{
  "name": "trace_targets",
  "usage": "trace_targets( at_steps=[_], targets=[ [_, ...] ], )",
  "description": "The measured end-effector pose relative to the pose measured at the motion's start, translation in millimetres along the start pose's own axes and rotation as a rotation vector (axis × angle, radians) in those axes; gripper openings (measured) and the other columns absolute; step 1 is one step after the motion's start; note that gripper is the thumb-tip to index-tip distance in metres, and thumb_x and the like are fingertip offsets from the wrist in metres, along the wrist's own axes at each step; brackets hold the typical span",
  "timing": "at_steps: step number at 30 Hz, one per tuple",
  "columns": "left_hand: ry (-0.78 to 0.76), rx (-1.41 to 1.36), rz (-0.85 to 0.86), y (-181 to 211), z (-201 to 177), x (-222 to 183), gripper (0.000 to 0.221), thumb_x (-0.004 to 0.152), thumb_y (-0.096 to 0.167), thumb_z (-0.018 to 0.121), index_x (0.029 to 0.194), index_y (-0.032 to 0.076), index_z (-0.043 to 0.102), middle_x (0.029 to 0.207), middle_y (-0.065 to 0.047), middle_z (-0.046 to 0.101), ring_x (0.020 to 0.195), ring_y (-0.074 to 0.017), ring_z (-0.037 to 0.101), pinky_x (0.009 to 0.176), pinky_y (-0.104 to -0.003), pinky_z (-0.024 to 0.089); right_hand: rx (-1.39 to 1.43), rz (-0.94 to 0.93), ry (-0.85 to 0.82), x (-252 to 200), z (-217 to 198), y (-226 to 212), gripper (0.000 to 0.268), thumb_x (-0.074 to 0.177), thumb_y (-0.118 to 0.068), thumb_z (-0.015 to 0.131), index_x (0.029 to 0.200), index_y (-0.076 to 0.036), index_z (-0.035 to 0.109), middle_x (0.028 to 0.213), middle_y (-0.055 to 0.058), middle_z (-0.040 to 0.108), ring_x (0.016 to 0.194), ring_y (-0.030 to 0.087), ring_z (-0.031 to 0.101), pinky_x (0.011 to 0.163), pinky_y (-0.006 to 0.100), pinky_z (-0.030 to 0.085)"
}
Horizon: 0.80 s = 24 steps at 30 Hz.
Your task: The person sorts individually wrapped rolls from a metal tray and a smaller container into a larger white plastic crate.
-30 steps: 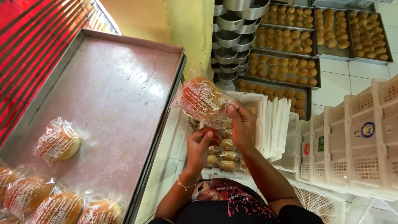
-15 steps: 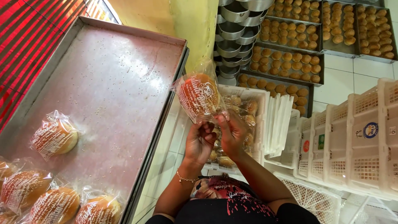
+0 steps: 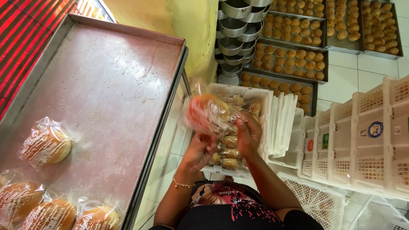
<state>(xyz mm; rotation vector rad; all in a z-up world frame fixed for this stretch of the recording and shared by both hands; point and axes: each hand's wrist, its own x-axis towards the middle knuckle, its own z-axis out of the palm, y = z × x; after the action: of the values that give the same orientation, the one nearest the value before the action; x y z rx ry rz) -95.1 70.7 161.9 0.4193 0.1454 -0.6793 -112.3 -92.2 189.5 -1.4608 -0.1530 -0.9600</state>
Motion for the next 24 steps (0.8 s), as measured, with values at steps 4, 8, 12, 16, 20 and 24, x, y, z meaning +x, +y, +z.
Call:
trace_targets(
  at_steps=[4, 8, 12, 16, 20, 24],
  targets=[
    [-0.042, 0.67, -0.126, 15.4, 61.0, -29.6, 0.027, 0.098, 0.005, 0.054, 0.072, 0.005, 0.062, 0.062, -0.009, 0.062, 0.048, -0.0133, 0.06, 0.043, -0.017, 0.04, 0.222, 0.289, 0.17, 11.4, 7.6, -33.9, 0.017, 0.104, -0.006, 0.052, 0.097, 0.0, 0.066, 0.09, 0.009, 0.065, 0.09, 0.016, 0.062, 0.091, 0.033, 0.048],
    [0.1, 0.817, -0.016, 1.4, 52.4, -34.8, 0.042, 0.089, 0.009, 0.073, 0.123, -0.013, 0.063, 0.092, -0.03, 0.075, 0.077, -0.0312, 0.076, 0.072, -0.035, 0.064, 0.12, 0.505, 0.337, 24.0, -6.3, -53.9, 0.016, 0.105, -0.021, 0.059, 0.112, -0.011, 0.068, 0.104, 0.005, 0.069, 0.102, 0.014, 0.06, 0.105, 0.036, 0.043],
    [-0.243, 0.627, 0.319, 2.6, -9.6, -28.8, 0.071, 0.081, 0.041, 0.082, 0.121, -0.014, 0.062, 0.1, -0.035, 0.072, 0.087, -0.0367, 0.075, 0.072, -0.042, 0.067, 0.121, 0.34, 0.227, 41.7, -12.9, -51.6, 0.017, 0.107, -0.021, 0.054, 0.099, -0.007, 0.061, 0.097, 0.009, 0.063, 0.1, 0.016, 0.058, 0.101, 0.033, 0.043],
    [-0.175, 0.876, 0.434, 14.3, 20.2, -32.2, 0.039, 0.085, 0.026, 0.082, 0.1, -0.008, 0.071, 0.075, -0.022, 0.07, 0.068, -0.0278, 0.071, 0.062, -0.036, 0.062, 0.147, 0.353, 0.108, 43.2, -14.3, -50.5, 0.02, 0.107, -0.022, 0.054, 0.096, -0.007, 0.061, 0.09, 0.006, 0.059, 0.091, 0.013, 0.054, 0.091, 0.03, 0.044],
    [-0.326, 1.375, 0.51, 27.8, 38.8, -34.3, 0.019, 0.093, 0.012, 0.073, 0.074, 0.008, 0.075, 0.062, -0.009, 0.068, 0.056, -0.0266, 0.065, 0.059, -0.035, 0.054, -0.074, 0.581, -0.057, 45.1, -49.0, -28.4, 0.02, 0.108, -0.019, 0.055, 0.092, -0.01, 0.065, 0.066, -0.002, 0.043, 0.061, 0.006, 0.039, 0.059, 0.021, 0.035],
    [-0.513, 1.69, 0.541, 37.3, 40.5, -23.8, 0.03, 0.098, 0.016, 0.069, 0.07, 0.007, 0.067, 0.066, -0.012, 0.066, 0.066, -0.0333, 0.069, 0.061, -0.04, 0.054, -0.183, 0.848, 0.067, 15.0, -57.4, 12.7, 0.016, 0.105, -0.026, 0.06, 0.097, -0.014, 0.068, 0.074, -0.007, 0.053, 0.068, 0.003, 0.052, 0.058, 0.018, 0.035]
  ],
)
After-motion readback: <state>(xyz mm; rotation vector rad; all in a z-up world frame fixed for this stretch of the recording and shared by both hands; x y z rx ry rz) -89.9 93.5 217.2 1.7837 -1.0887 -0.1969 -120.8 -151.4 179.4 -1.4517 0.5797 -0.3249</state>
